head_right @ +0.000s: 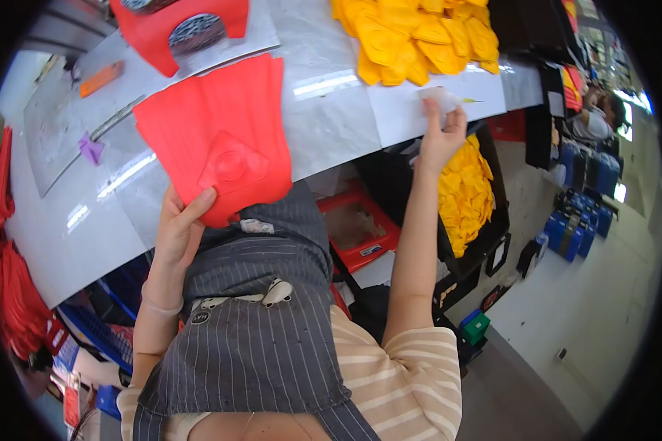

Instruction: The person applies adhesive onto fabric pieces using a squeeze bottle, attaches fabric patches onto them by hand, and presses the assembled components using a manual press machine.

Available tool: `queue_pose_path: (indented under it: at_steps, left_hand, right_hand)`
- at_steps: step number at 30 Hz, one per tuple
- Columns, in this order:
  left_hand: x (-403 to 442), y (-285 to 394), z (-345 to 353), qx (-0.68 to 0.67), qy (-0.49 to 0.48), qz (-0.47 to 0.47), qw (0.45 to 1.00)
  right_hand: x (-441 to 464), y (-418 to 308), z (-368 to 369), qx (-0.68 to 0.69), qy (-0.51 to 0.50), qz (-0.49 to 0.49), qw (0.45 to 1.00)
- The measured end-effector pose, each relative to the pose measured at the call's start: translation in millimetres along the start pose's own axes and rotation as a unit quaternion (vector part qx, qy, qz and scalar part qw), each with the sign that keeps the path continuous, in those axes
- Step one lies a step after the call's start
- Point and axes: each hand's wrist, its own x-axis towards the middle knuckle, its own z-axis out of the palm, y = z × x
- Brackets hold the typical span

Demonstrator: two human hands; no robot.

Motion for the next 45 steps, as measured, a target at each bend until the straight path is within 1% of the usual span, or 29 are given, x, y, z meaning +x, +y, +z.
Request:
queue_pose_path:
  at_steps: [1,2,3,5,8,9,11,13,14,17,18,21,27,30,36,40,41,43,44,45]
  left_hand:
    - [-1.3,0.3,0.7,0.016,-0.001,0.01,1.0]
    - [-2.1,0.1,2.4,0.03,0.0,0.02,0.999]
    - [-2.5,0.1,3.2,0.045,-0.001,0.029,0.999]
    - [-2.2,-1.5,2.1,0.052,0.005,0.038,0.998]
    - [-1.9,-1.2,4.1,0.057,0.009,0.041,0.998]
    - [-1.6,-0.8,2.8,0.059,0.01,0.034,0.998]
    - [-0.2,-1.3,0.4,0.059,0.008,0.021,0.998]
    - [0.1,-1.5,-1.0,0.058,0.01,0.009,0.998]
    - [0.3,-1.7,-0.8,0.057,0.012,0.008,0.998]
    - [-0.1,-2.1,0.3,0.053,0.017,0.009,0.998]
    - [-0.3,-1.9,0.6,0.051,0.019,0.01,0.998]
    - [-0.4,-0.5,1.7,0.048,0.018,0.008,0.999]
    - [-0.2,-0.6,1.1,0.048,0.017,0.002,0.999]
    - [-0.5,-0.8,1.5,0.046,0.016,0.01,0.999]
    - [0.1,-0.1,1.5,0.044,0.014,0.001,0.999]
    - [0.9,-1.3,-0.2,0.042,0.01,0.006,0.999]
    - [1.6,-2.2,-0.4,0.042,0.009,0.013,0.999]
    - [2.5,-3.0,-0.1,0.039,0.006,0.017,0.999]
    - [2.8,-2.6,-0.8,0.037,0.003,0.015,0.999]
    - [2.8,-1.8,-1.4,0.035,0.0,0.013,0.999]
  right_hand:
    - [1.7,-0.1,3.1,0.019,-0.033,-0.011,0.999]
    - [-9.6,-22.2,17.7,0.069,-0.008,-0.011,0.998]
    - [-13.7,-25.4,19.9,0.079,-0.027,-0.032,0.996]
    - [-36.5,-52.6,31.1,0.117,-0.086,-0.001,0.989]
    - [-72.2,-79.6,40.9,0.138,-0.22,0.043,0.965]
    - [-84.3,-81.7,45.3,0.17,-0.243,0.056,0.953]
    - [-103.4,-87.1,44.8,0.23,-0.32,0.107,0.913]
    - [-121.3,-89.4,48.4,0.275,-0.323,0.155,0.892]
    - [-130.7,-89.6,49.6,0.283,-0.292,0.189,0.894]
    - [-139.9,-89.1,52.2,0.228,-0.281,0.116,0.925]
    - [-138.9,-81.8,49.9,0.191,-0.295,0.054,0.935]
    - [-137.6,-90.4,47.4,0.175,-0.321,0.04,0.93]
    - [-137.9,-98.5,52.6,0.184,-0.359,0.035,0.914]
    - [-137.4,-101.6,56.1,0.167,-0.372,-0.003,0.913]
    - [-132.3,-100.2,51.5,0.149,-0.353,0.006,0.923]
    - [-122.2,-78.4,42.1,0.176,-0.315,0.093,0.928]
    - [-113.7,-73.0,36.8,0.196,-0.34,0.101,0.914]
    - [-96.4,-67.0,24.4,0.175,-0.37,0.106,0.906]
    - [-90.9,-72.5,23.6,0.164,-0.352,0.09,0.917]
    - [-80.9,-68.5,16.5,0.143,-0.362,0.062,0.919]
